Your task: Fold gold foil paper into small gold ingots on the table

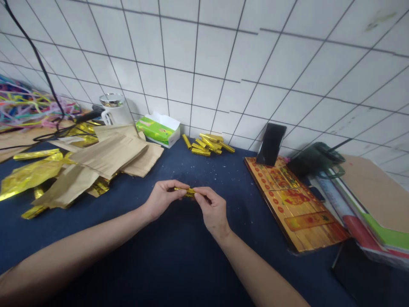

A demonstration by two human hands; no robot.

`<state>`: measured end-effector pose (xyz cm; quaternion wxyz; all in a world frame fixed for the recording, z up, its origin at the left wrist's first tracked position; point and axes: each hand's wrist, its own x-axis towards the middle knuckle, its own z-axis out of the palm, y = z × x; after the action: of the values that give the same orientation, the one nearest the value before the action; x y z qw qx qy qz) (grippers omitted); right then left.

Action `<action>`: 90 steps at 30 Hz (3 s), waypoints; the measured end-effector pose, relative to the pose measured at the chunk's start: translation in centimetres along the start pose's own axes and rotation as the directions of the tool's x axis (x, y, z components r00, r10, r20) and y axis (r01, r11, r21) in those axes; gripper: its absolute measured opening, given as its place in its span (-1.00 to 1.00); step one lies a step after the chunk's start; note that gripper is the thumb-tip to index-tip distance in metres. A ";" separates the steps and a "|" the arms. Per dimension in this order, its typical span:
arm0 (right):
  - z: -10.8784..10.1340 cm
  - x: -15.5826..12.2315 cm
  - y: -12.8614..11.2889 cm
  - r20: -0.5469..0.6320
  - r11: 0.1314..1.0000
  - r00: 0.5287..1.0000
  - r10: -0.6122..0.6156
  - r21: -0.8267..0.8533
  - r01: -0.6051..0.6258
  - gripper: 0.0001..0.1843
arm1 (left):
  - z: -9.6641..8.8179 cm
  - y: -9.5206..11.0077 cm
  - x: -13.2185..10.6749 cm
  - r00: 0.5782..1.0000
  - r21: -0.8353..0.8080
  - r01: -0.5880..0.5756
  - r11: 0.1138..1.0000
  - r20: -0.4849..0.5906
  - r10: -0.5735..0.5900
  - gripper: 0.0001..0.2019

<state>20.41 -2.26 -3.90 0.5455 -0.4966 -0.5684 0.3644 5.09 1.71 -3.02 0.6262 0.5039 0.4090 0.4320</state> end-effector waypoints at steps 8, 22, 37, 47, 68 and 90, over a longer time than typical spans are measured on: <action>0.0 0.0 0.1 -0.028 0.990 0.991 0.128 0.068 -0.126 -0.85 | 0.0 0.1 0.1 1.000 -0.054 -0.008 0.999 -0.010 0.008 -0.81; -1.5 2.0 1.6 -0.207 0.933 0.934 0.291 0.279 -0.228 -0.70 | -1.2 -0.6 1.6 0.984 0.074 -0.036 0.997 -0.171 0.048 -0.79; -4.5 13.2 0.8 -0.324 0.925 0.888 0.326 0.303 -0.229 -0.88 | -1.1 -1.3 1.7 0.997 0.321 -0.078 0.944 -0.004 0.083 -0.82; -4.6 16.9 2.4 -0.317 0.921 0.873 0.372 0.010 -0.389 -0.66 | -1.0 -1.4 1.8 0.995 0.336 -0.100 0.936 0.007 0.104 -0.82; 1.6 3.0 1.6 0.075 0.964 0.990 0.120 -0.247 -0.098 -0.75 | -3.1 1.6 1.3 0.898 0.773 -0.233 0.590 -0.061 0.435 -0.80; 1.5 3.1 1.8 0.101 0.976 0.989 0.107 -0.202 -0.085 -0.74 | -13.6 6.2 1.9 0.835 0.929 0.370 -0.021 -0.322 0.447 -0.72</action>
<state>19.55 1.34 -4.98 0.4428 -0.5540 -0.6065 0.3594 -8.09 8.00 0.78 -0.0899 0.6575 0.7335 0.1467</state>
